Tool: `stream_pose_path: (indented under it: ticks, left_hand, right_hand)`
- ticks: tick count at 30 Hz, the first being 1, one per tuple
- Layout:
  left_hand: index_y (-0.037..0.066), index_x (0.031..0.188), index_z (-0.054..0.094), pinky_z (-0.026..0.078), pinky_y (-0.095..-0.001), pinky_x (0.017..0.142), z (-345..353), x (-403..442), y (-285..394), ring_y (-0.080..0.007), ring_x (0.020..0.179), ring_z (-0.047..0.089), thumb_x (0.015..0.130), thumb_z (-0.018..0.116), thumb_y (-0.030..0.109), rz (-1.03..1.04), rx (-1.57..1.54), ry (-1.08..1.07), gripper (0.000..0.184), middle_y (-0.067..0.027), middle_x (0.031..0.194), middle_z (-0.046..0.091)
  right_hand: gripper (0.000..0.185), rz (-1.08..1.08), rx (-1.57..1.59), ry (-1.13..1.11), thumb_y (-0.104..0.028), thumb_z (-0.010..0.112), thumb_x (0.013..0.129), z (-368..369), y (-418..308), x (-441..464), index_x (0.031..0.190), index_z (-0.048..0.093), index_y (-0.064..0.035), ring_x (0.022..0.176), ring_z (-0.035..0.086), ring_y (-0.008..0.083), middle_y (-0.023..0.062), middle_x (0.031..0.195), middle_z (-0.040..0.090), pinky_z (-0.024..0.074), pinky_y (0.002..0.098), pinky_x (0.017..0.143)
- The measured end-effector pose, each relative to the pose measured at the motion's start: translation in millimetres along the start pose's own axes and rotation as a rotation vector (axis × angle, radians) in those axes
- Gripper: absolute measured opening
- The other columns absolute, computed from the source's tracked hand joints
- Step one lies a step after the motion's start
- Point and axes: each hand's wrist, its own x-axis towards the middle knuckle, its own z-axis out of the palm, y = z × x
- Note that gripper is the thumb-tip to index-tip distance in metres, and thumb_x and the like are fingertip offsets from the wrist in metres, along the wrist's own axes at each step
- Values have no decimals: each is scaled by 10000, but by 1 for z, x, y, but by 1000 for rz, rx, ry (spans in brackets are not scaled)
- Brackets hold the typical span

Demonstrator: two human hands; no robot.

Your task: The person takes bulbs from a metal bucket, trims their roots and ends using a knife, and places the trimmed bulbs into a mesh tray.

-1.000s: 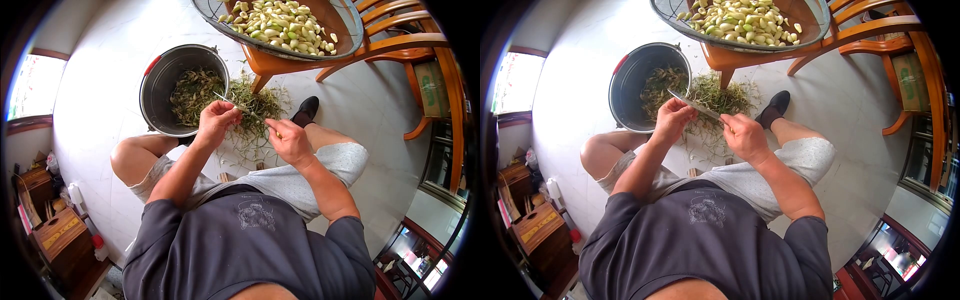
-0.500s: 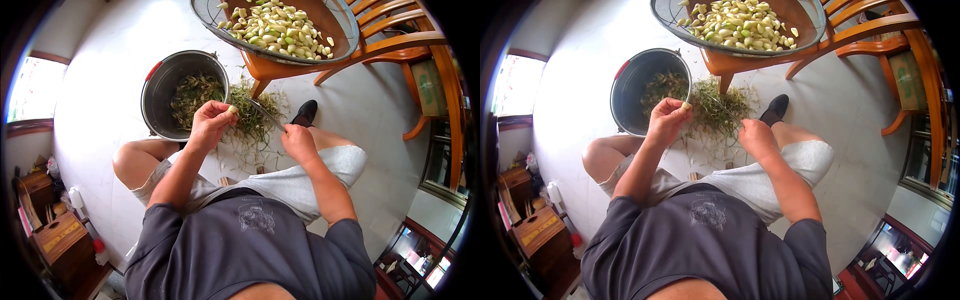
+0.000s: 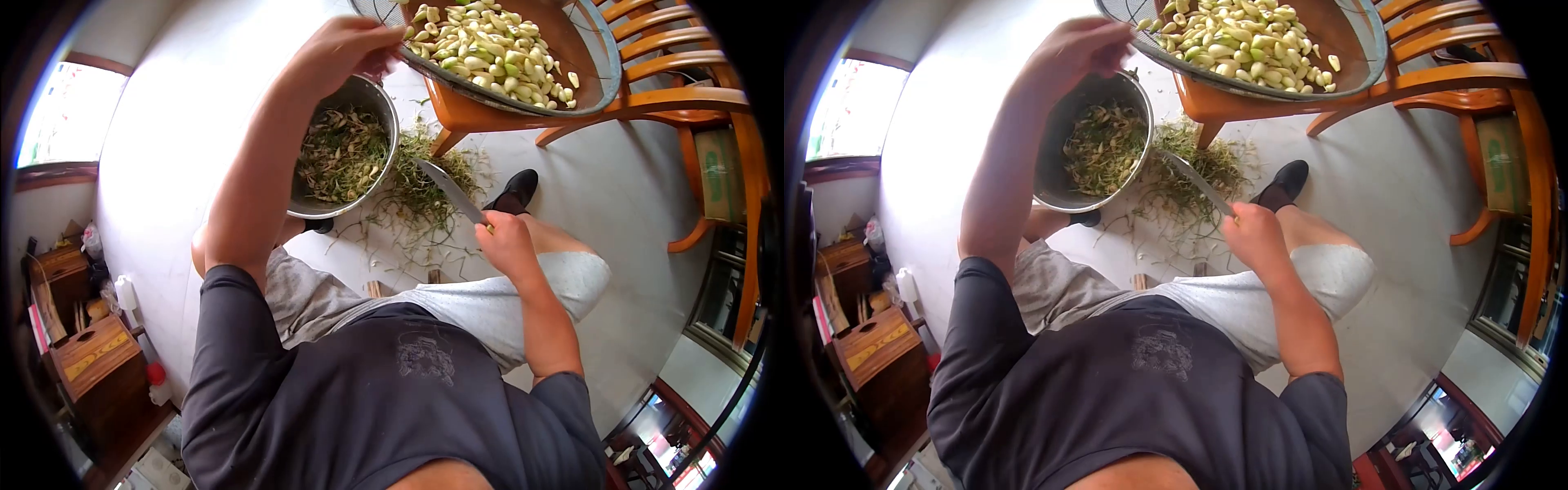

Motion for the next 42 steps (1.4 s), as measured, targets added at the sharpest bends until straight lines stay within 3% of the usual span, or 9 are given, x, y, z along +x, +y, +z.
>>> stream_pose_path:
  ticks: [7,11,13,16,28,33,37,40,42]
  left_hand:
    - [-18,729,616,433,-285,395,-48,-25,-229,-157,466,556,778,653,90,-609,182,265,125,-91,583,594]
    - [-16,838,638,516,-379,601,-39,-28,-321,-304,683,639,718,723,187,-727,546,382,251,-182,745,647]
    - [-29,971,644,506,-429,799,-33,-29,-325,-388,982,606,726,712,177,-760,658,344,327,-242,1011,637]
    - [-16,977,645,502,-436,809,-24,-29,-325,-375,984,609,740,685,143,-756,703,418,288,-231,1033,633]
    - [24,825,663,439,-282,528,-36,-58,-309,-121,564,540,688,644,53,-411,265,701,141,-29,659,603]
    - [72,821,703,508,-370,716,-38,-57,-333,-302,798,655,711,621,148,-425,539,607,157,-166,827,673]
    - [-12,715,644,502,-426,674,-25,-52,-342,-365,790,635,709,547,36,-405,538,523,108,-234,778,638]
    - [-43,890,633,506,-446,742,-24,-40,-425,-395,907,619,787,548,91,-430,960,347,189,-235,933,635]
    - [-44,992,605,507,-459,757,8,-52,-353,-388,913,618,788,592,108,-728,708,262,255,-236,993,622]
  right_hand:
    - [192,10,-36,-80,-154,577,779,2,-4,8,882,644,-7,732,589,382,216,759,607,465,432,653]
    - [216,-8,-31,-100,-147,584,782,8,-8,13,934,652,-9,742,588,378,215,795,612,466,423,659]
    - [226,-25,-10,-87,-142,586,781,10,-9,16,946,649,0,743,589,376,215,801,612,467,420,660]
    - [231,-23,2,-102,-137,587,780,11,-14,19,945,642,15,745,589,376,215,800,610,469,417,664]
    - [192,-26,-19,-75,-150,585,780,4,-8,13,892,628,0,737,592,389,221,770,603,462,445,645]
    - [214,-42,15,-41,-180,589,778,5,-4,7,874,619,10,754,590,404,239,766,597,466,456,654]
    - [220,-95,-64,-1,-210,582,781,6,-4,6,806,595,8,760,567,434,250,772,586,459,479,656]
    - [201,-75,-99,-70,-205,584,756,8,0,6,805,618,-14,734,589,405,228,750,593,461,472,625]
    - [189,-35,-32,-39,-189,606,739,10,7,-17,790,615,-7,728,594,390,212,732,595,467,449,629]
